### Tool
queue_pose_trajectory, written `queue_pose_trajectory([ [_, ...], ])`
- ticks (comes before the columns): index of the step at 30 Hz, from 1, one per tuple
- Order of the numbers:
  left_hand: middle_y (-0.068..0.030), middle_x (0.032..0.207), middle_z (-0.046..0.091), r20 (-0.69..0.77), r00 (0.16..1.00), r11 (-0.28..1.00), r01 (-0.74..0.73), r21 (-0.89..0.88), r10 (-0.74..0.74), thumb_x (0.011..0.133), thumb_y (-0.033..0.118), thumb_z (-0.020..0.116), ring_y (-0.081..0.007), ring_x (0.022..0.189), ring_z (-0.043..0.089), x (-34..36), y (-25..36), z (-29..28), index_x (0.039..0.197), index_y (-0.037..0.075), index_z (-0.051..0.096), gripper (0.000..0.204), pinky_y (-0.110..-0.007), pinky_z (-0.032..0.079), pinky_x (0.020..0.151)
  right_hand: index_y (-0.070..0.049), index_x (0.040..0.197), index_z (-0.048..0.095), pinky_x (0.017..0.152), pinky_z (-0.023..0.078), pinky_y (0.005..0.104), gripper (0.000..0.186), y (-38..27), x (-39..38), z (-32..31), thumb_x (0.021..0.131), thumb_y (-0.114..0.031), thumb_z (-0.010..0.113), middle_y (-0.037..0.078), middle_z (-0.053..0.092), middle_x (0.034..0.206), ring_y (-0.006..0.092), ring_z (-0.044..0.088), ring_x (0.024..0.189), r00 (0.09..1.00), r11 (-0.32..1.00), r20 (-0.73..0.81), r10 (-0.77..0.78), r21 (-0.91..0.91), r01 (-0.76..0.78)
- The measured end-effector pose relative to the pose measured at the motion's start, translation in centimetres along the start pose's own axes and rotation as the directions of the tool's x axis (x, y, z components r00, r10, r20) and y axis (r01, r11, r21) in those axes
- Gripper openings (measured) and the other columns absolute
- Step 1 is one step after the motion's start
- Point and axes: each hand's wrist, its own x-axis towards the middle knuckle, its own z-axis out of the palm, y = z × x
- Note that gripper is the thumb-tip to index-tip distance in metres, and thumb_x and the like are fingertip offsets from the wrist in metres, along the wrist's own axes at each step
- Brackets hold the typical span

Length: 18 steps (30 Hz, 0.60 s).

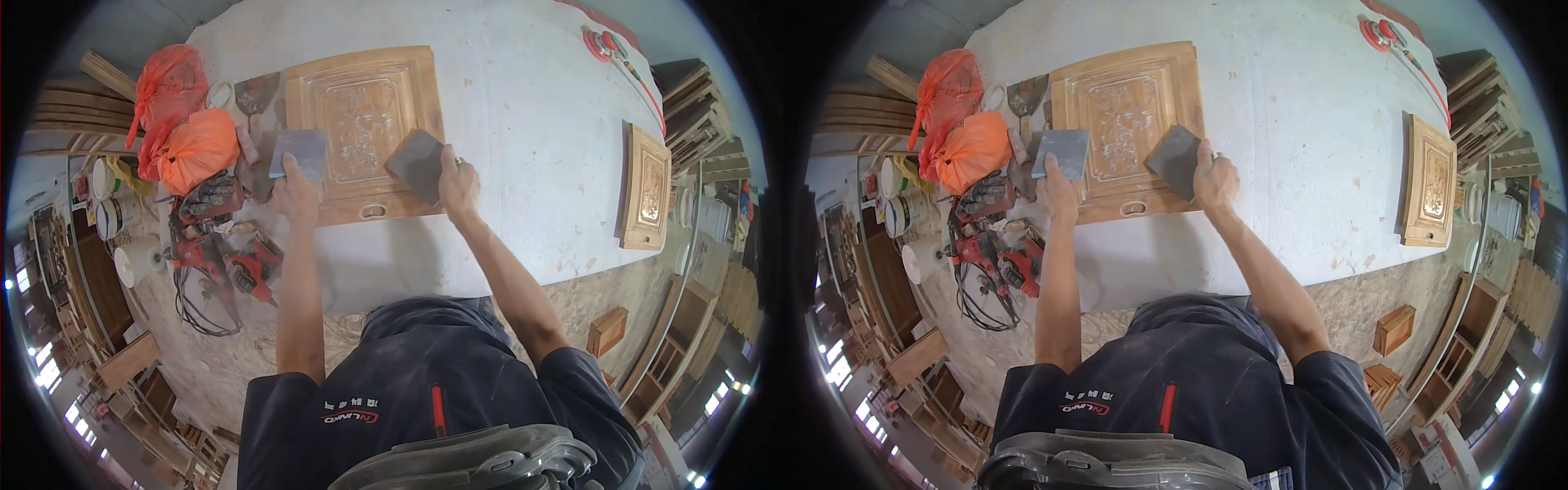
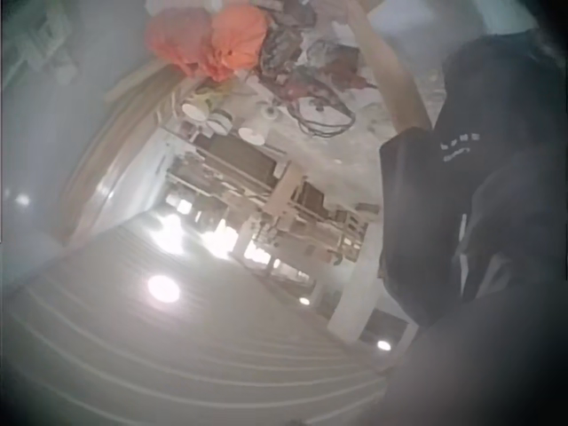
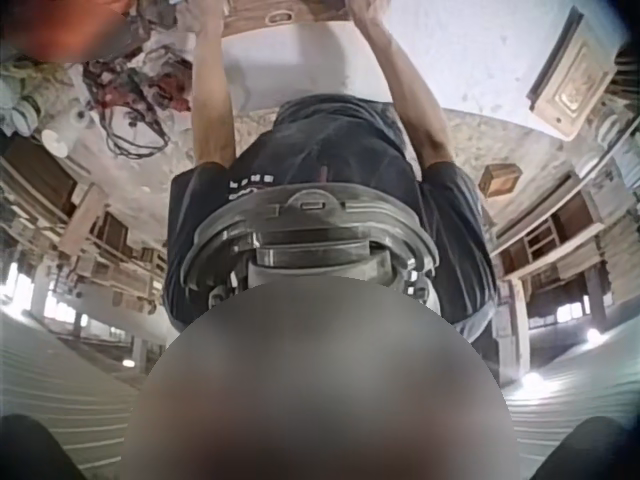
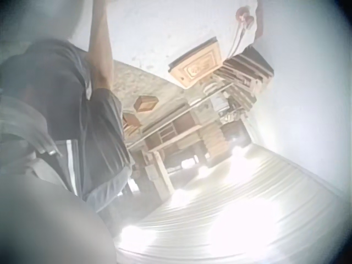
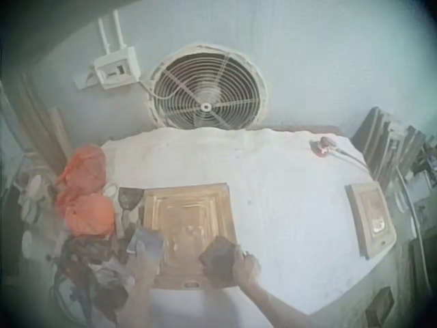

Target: Sand the surfaces of decorative wood carvings using hand sanding blocks.

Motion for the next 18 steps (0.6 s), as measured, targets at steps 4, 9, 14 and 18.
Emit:
queue_pose_trajectory([
  [4,-0.0235,0.114,0.080,0.041,0.998,0.997,-0.044,-0.057,0.046,0.104,0.068,0.040,-0.0458,0.106,0.071,0.9,-1.3,1.5,0.116,-0.005,0.079,0.084,-0.049,0.051,0.100,0.010,0.109,0.077,0.096,0.055,0.0527,0.075,0.3,0.5,1.2,0.113,-0.056,0.042,0.031,0.077,0.106,0.0466,0.073,0.099,0.997,0.998,-0.057,0.054,0.041,-0.052],
  [9,-0.0202,0.111,0.081,0.089,0.996,0.994,-0.003,-0.111,0.013,0.105,0.063,0.045,-0.0409,0.104,0.073,1.6,-2.1,2.4,0.116,-0.004,0.080,0.077,-0.048,0.052,0.097,0.017,0.107,0.073,0.092,0.054,0.0428,0.073,2.3,2.2,3.2,0.110,-0.053,0.054,0.027,0.074,0.104,0.0335,0.068,0.096,0.991,0.972,-0.041,0.129,0.204,-0.118],
  [14,-0.0190,0.111,0.081,0.089,0.988,0.960,-0.099,-0.261,0.126,0.106,0.063,0.046,-0.0381,0.102,0.073,1.2,-1.6,2.7,0.118,-0.003,0.079,0.076,-0.046,0.053,0.096,0.015,0.100,0.072,0.087,0.051,0.0374,0.070,2.7,2.7,2.7,0.109,-0.053,0.060,0.018,0.069,0.099,0.0240,0.061,0.093,0.994,0.889,0.030,0.102,0.445,-0.105],
  [18,-0.0208,0.136,0.069,0.129,0.991,0.937,0.013,-0.350,0.034,0.112,0.039,0.043,-0.0353,0.120,0.067,2.9,-2.9,-2.2,0.142,-0.004,0.062,0.055,-0.041,0.048,0.109,0.013,0.096,0.071,0.081,0.051,0.0373,0.071,1.8,0.1,1.3,0.108,-0.056,0.059,0.015,0.067,0.095,0.0224,0.058,0.091,0.989,0.790,0.017,0.147,0.599,-0.127],
])
